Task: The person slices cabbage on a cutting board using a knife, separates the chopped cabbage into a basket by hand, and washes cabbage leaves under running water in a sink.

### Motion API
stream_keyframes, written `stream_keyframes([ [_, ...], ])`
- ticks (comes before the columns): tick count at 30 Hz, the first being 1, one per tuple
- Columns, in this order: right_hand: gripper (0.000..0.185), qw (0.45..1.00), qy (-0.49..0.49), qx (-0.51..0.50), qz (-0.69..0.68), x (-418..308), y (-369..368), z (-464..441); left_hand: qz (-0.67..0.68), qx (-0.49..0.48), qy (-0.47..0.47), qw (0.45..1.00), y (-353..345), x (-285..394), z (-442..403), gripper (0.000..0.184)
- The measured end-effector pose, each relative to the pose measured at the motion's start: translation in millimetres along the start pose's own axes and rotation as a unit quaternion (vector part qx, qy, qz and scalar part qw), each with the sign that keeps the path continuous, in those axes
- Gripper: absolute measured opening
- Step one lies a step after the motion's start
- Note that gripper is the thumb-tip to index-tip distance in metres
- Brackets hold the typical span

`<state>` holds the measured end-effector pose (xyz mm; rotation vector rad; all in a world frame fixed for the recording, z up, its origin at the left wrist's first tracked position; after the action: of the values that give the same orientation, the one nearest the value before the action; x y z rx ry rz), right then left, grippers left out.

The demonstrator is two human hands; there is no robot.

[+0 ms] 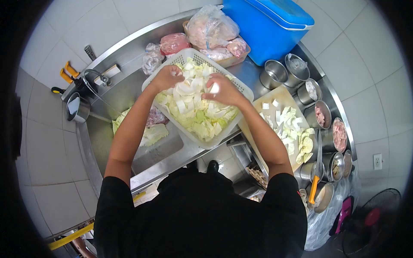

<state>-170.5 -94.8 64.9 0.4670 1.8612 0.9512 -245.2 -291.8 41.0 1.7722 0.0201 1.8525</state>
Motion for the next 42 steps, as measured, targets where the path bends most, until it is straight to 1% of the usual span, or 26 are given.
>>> stream_keyframes([
  [1, 0.052, 1.0, -0.001, 0.0, 0.0, -9, -7, 8, 0.0, -0.001, 0.001, 1.0, -3, 13, 4, 0.022],
  [3, 0.06, 0.983, 0.044, 0.009, 0.178, -38, -26, 21, 0.094, -0.018, 0.031, 0.995, -12, 29, 8, 0.032],
  [4, 0.06, 0.983, 0.044, 0.01, 0.178, -48, -36, 21, 0.093, -0.018, 0.031, 0.995, -17, 27, 4, 0.032],
  [6, 0.07, 0.961, -0.013, -0.071, 0.267, -48, -68, 19, 0.219, -0.049, 0.026, 0.974, -33, 25, -5, 0.058],
  [7, 0.07, 0.961, -0.016, -0.069, 0.267, -47, -74, 13, 0.218, -0.052, 0.025, 0.974, -35, 30, -3, 0.058],
  [9, 0.072, 0.958, -0.057, -0.136, 0.244, -28, -89, -1, 0.101, -0.052, 0.004, 0.994, -33, 39, 2, 0.076],
  [10, 0.069, 0.979, -0.085, -0.106, 0.152, -19, -81, -4, 0.1, -0.053, 0.004, 0.994, -29, 35, 2, 0.076],
  [11, 0.069, 0.979, -0.086, -0.106, 0.151, -11, -77, 0, 0.005, -0.033, -0.038, 0.999, -18, 35, 4, 0.081],
  [12, 0.066, 0.992, -0.035, -0.043, 0.118, -15, -58, 3, -0.09, -0.012, -0.08, 0.993, -7, 34, 5, 0.086],
  [13, 0.064, 0.996, 0.016, 0.019, 0.085, -23, -36, 8, -0.089, -0.011, -0.079, 0.993, 1, 24, 4, 0.086],
  [15, 0.053, 0.998, 0.03, 0.014, 0.06, -23, -9, 14, -0.158, -0.159, -0.045, 0.973, -13, -10, 5, 0.085],
  [16, 0.048, 0.997, -0.049, -0.032, -0.042, -13, -2, 17, -0.17, -0.19, -0.113, 0.96, -24, -12, 7, 0.079],
  [17, 0.043, 0.978, -0.128, -0.076, -0.143, -3, -2, 21, -0.169, -0.191, -0.112, 0.96, -32, -25, 5, 0.079],
  [19, 0.044, 0.966, -0.152, -0.079, -0.194, 2, 1, 17, -0.213, -0.085, -0.154, 0.961, -39, -16, 5, 0.065],
  [20, 0.048, 0.95, -0.165, -0.062, -0.257, 5, 3, 14, -0.188, -0.058, -0.16, 0.967, -43, -7, 3, 0.051],
  [22, 0.058, 0.904, -0.187, -0.031, -0.382, 8, 2, 9, -0.2, -0.051, -0.14, 0.969, -40, -5, 1, 0.048],
  [25, 0.055, 0.907, -0.214, -0.023, -0.363, 13, 1, 4, -0.223, -0.025, -0.127, 0.966, -29, 0, 5, 0.046],
  [29, 0.047, 0.891, -0.2, -0.029, -0.407, 11, -9, -2, -0.128, 0.037, -0.073, 0.988, -2, 1, 12, 0.045],
  [31, 0.044, 0.849, -0.245, -0.058, -0.464, 15, -20, -2, 0.042, -0.001, -0.071, 0.997, -7, 17, 16, 0.063],
  [32, 0.044, 0.85, -0.243, -0.059, -0.464, 15, -20, -3, 0.042, 0.001, -0.071, 0.997, -9, 27, 20, 0.063],
  [34, 0.041, 0.769, -0.255, -0.059, -0.583, 15, -24, -2, 0.037, -0.072, -0.066, 0.994, -28, 44, 33, 0.075],
  [35, 0.041, 0.769, -0.253, -0.06, -0.583, 21, -26, -1, 0.037, -0.071, -0.066, 0.995, -31, 42, 34, 0.075],
  [37, 0.043, 0.885, -0.191, -0.081, -0.416, 35, -27, 1, -0.186, -0.121, -0.193, 0.956, -59, 39, 37, 0.079],
  [38, 0.043, 0.885, -0.192, -0.078, -0.416, 43, -31, 6, -0.217, -0.117, -0.178, 0.953, -71, 24, 34, 0.082],
  [40, 0.05, 0.978, -0.168, -0.077, -0.094, 54, -27, 18, -0.337, -0.081, -0.164, 0.923, -92, 23, 47, 0.078],
  [42, 0.053, 0.992, -0.11, -0.06, -0.013, 44, -27, 29, -0.397, -0.06, -0.155, 0.903, -107, 23, 59, 0.074],
])
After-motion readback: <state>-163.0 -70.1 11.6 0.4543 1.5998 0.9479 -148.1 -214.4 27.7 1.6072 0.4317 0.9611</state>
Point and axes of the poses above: each hand's wrist, its own z-axis away from the middle knuckle, its own y-axis out of the back of the hand, x = y × z, the point moved 9 cm from there along -z, towards the middle knuckle, and after that the axes turned 8 degrees about z, right-handed, at the moved point
